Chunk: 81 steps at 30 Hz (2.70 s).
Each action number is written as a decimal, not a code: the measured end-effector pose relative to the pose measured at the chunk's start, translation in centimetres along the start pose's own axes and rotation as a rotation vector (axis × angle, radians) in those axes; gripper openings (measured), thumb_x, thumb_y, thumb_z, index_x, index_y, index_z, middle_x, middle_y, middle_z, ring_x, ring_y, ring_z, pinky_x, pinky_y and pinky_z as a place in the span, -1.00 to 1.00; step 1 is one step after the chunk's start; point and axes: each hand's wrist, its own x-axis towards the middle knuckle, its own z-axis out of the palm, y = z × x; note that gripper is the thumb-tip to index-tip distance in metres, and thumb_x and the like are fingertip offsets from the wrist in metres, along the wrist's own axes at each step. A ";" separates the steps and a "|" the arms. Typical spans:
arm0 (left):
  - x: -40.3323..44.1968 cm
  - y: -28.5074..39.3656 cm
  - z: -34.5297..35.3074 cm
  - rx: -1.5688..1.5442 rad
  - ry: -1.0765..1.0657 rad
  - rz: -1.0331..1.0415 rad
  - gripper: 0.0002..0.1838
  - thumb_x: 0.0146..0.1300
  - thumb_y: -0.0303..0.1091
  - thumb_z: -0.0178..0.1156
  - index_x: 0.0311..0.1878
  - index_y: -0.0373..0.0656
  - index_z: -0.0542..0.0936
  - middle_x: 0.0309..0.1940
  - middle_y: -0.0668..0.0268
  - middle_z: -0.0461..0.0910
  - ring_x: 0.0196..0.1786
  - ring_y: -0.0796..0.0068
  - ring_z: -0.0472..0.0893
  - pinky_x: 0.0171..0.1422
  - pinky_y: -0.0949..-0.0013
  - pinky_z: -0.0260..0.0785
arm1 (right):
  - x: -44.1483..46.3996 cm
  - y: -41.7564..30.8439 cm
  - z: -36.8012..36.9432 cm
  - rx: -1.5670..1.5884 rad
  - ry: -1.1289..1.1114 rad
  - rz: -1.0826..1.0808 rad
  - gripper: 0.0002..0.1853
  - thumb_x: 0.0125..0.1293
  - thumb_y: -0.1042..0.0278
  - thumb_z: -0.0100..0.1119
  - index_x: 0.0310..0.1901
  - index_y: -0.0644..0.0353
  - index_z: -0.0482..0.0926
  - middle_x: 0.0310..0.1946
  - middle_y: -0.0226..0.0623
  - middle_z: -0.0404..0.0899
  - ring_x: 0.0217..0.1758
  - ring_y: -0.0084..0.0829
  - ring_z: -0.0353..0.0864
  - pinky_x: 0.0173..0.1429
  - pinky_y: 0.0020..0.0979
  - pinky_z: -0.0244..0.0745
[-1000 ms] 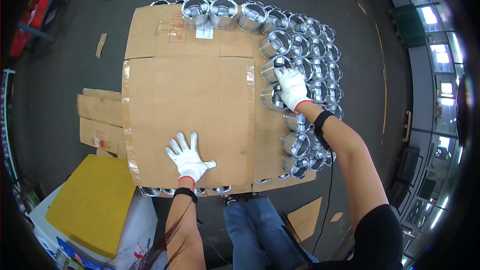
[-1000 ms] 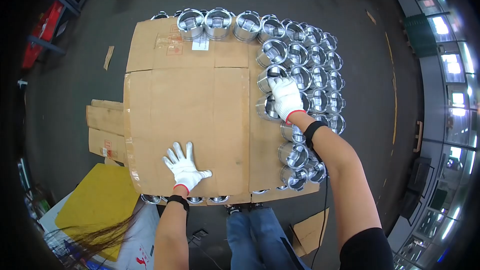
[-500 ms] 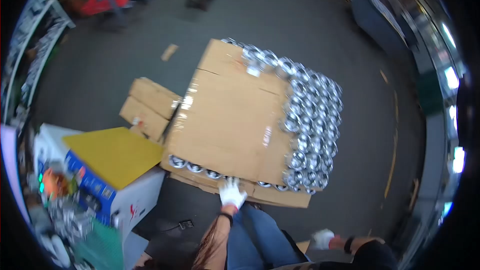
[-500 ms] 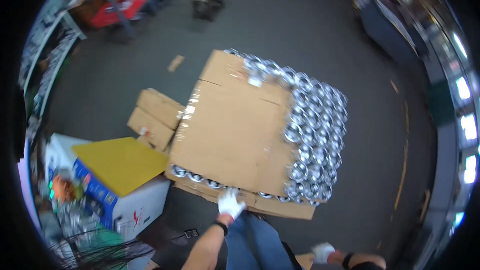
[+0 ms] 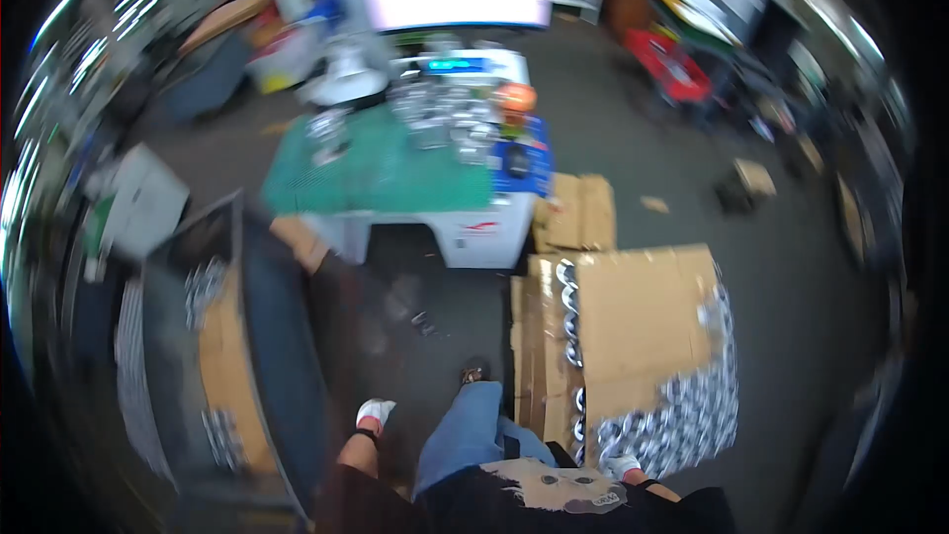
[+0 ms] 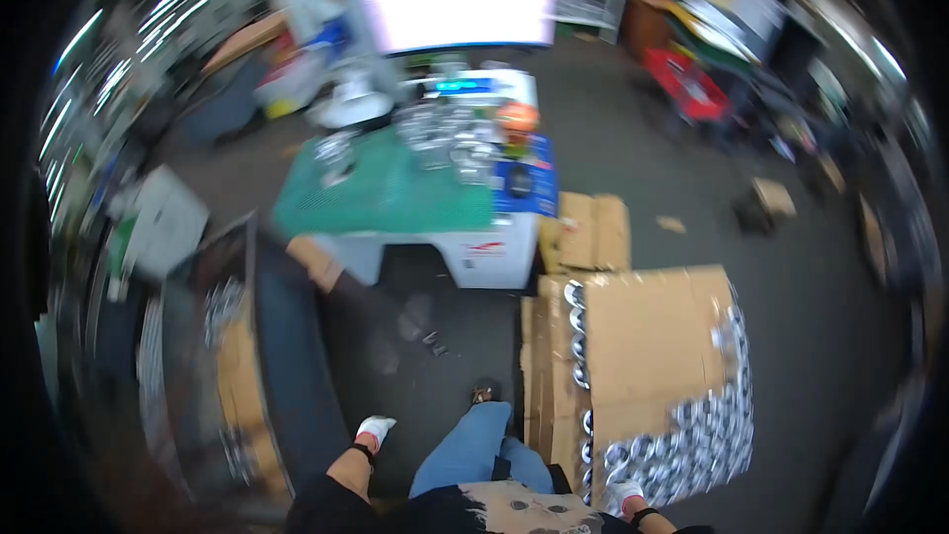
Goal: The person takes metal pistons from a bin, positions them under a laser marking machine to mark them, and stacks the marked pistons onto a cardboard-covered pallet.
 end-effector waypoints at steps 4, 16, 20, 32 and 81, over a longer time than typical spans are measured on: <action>-7.3 -2.0 6.2 -0.348 0.266 -0.211 -0.39 0.30 0.14 0.19 0.19 -0.17 0.62 0.21 0.11 0.62 0.34 0.16 0.53 0.41 0.25 0.34 | 12.1 -3.1 -11.4 -0.713 0.050 -0.809 -0.65 0.33 0.10 0.08 0.02 0.05 0.69 -0.10 -0.09 0.72 -0.03 -0.04 0.70 0.04 -0.13 0.60; -18.8 -15.6 23.2 -0.364 0.329 -0.088 -0.78 0.13 -0.14 0.32 -0.31 -0.07 0.63 -0.40 0.14 0.62 -0.26 0.04 0.63 -0.09 -0.02 0.41 | 11.5 -55.5 -4.6 -0.600 -0.092 -0.949 -0.44 0.27 -0.09 0.21 0.09 0.22 0.66 0.10 0.00 0.66 0.17 -0.07 0.63 0.25 -0.23 0.50; -16.8 -18.5 21.8 -0.445 0.897 -0.603 -0.59 0.26 -0.04 0.17 -0.08 -0.21 0.70 -0.11 0.00 0.71 0.05 0.02 0.67 0.21 0.13 0.46 | 4.2 -65.8 4.9 -0.666 -0.330 -1.274 -0.45 0.28 -0.12 0.14 0.14 0.12 0.65 0.03 -0.01 0.68 0.14 0.02 0.62 0.25 -0.17 0.50; -16.5 -18.8 -13.2 -0.904 1.329 -0.552 -0.65 0.35 -0.24 0.19 0.08 -0.24 0.66 -0.03 0.00 0.69 0.08 0.03 0.65 0.23 0.17 0.44 | -12.7 -92.0 14.5 -1.439 -0.430 -1.640 -0.57 0.22 0.01 0.14 0.02 0.06 0.69 -0.08 -0.06 0.71 0.01 -0.02 0.68 0.14 -0.07 0.54; 23.4 -38.0 -24.8 -0.545 0.251 -0.669 -0.13 0.11 0.14 0.36 0.36 -0.19 0.34 0.11 0.09 0.52 0.19 0.11 0.51 0.22 0.09 0.30 | 29.9 -120.1 50.9 -0.313 0.415 0.016 -0.30 0.28 -0.07 0.23 0.41 -0.01 0.39 0.33 -0.11 0.49 0.22 -0.34 0.58 0.31 -0.45 0.40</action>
